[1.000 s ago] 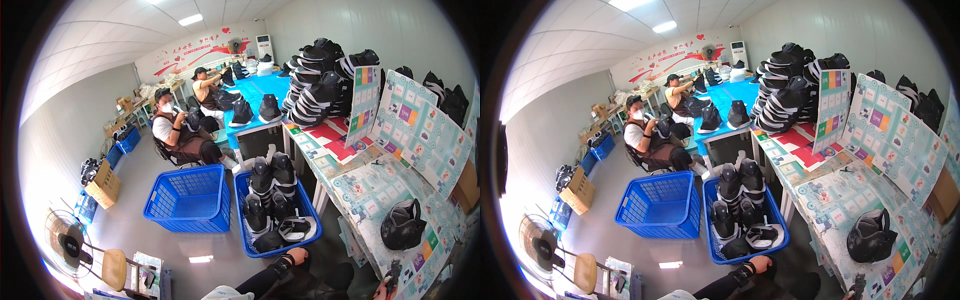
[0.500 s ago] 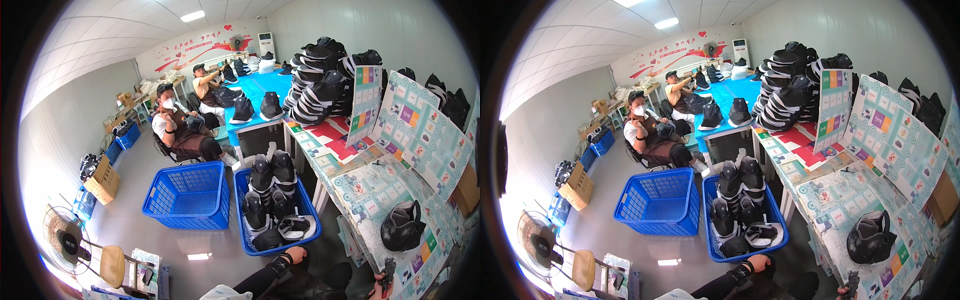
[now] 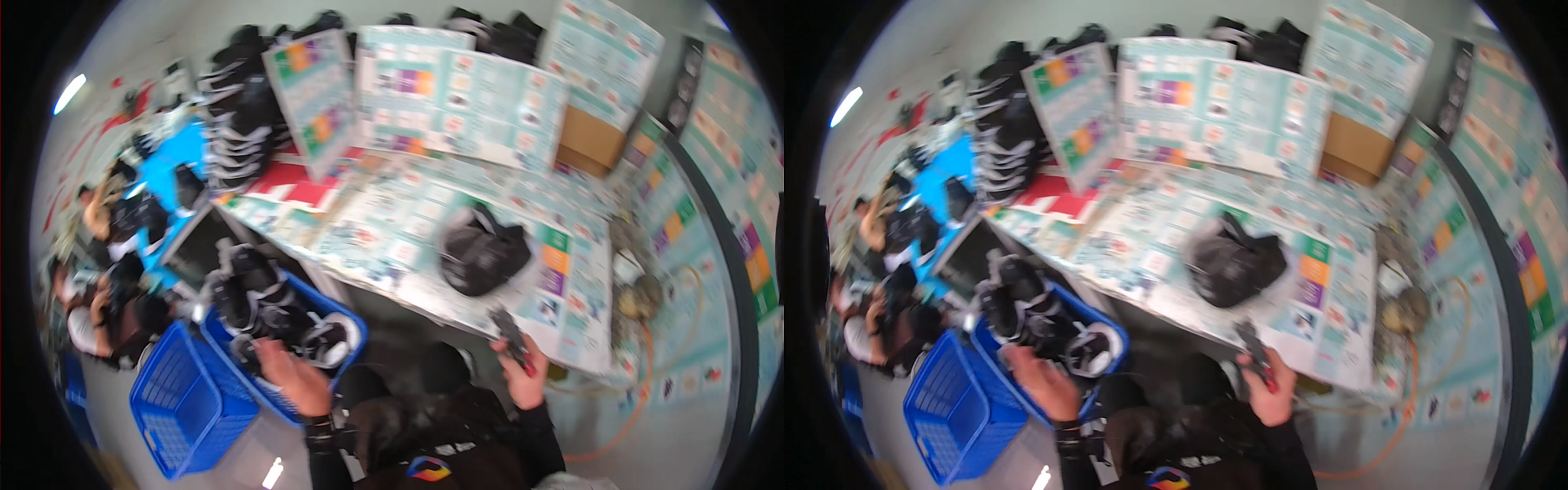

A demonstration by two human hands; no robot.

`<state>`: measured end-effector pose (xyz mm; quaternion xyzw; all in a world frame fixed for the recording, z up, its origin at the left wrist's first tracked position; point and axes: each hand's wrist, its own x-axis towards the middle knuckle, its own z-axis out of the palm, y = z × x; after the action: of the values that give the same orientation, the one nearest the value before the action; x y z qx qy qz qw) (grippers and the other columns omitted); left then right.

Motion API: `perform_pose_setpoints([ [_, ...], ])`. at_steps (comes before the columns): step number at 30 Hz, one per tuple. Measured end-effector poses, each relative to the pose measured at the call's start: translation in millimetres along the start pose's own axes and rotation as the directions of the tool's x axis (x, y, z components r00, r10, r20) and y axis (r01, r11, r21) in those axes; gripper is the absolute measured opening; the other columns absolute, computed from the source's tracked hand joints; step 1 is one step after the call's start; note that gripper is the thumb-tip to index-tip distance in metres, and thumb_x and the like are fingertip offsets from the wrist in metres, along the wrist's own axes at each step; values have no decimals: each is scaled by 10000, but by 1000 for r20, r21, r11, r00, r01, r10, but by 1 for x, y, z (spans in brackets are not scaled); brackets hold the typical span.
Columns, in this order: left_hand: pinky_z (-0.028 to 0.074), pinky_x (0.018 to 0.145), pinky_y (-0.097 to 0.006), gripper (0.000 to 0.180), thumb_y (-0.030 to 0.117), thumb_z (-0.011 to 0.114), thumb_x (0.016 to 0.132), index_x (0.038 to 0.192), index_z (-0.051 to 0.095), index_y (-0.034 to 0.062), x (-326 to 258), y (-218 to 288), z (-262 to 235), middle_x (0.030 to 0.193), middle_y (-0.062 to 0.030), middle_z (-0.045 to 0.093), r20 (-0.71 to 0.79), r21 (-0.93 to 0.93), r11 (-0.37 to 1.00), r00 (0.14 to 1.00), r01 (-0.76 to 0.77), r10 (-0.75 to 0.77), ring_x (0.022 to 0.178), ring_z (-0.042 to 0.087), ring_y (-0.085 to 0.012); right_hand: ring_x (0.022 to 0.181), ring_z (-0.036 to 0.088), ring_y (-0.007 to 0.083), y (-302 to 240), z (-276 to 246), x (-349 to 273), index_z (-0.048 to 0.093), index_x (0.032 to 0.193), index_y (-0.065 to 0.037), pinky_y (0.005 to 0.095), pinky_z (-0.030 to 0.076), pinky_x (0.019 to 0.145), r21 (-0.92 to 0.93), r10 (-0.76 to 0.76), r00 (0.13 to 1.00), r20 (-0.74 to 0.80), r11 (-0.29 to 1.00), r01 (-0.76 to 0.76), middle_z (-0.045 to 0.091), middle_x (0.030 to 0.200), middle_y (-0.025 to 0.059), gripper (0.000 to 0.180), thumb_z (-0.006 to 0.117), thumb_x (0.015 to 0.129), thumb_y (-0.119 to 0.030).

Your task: Finishing and trimming a shoe upper using a hand-held tool in a manufacturing facility.

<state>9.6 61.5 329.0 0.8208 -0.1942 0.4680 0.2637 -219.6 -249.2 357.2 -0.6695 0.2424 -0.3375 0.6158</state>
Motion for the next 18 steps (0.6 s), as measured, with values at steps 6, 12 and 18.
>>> perform_pose_setpoints([
  [6, 497, 1056, -444, 431, -77, 553, 930, 1346, 650, -20, 12, -16, 6, 1318, -214, 697, 345, -233, 972, 938, 37, 47, 1245, 630, -400, 873, 641, 106, -6, -10, 2, 648, 1089, 45, 269, 506, 829, 30, -16, 984, -175, 999, 22, 739, 946, 55, 213, 643, 876, 31],
  [12, 549, 983, -482, 252, 45, 642, 905, 1142, 725, 38, -150, -52, 73, 1203, -182, 720, 855, -284, 938, 495, 197, 155, 1125, 676, -399, 609, 539, 168, -9, -25, -5, 629, 988, -14, 318, 451, 625, -256, -113, 993, 20, 960, 115, 563, 706, 120, 120, 711, 908, -50],
  [18, 578, 924, -481, 215, 113, 670, 912, 1093, 775, 64, -184, -34, 85, 1118, -172, 760, 930, -157, 974, 356, 163, 90, 1047, 717, -388, 618, 547, 183, -5, -21, -5, 616, 957, -10, 305, 447, 633, -206, -162, 979, -127, 969, 134, 577, 713, 105, 116, 713, 898, -37],
])
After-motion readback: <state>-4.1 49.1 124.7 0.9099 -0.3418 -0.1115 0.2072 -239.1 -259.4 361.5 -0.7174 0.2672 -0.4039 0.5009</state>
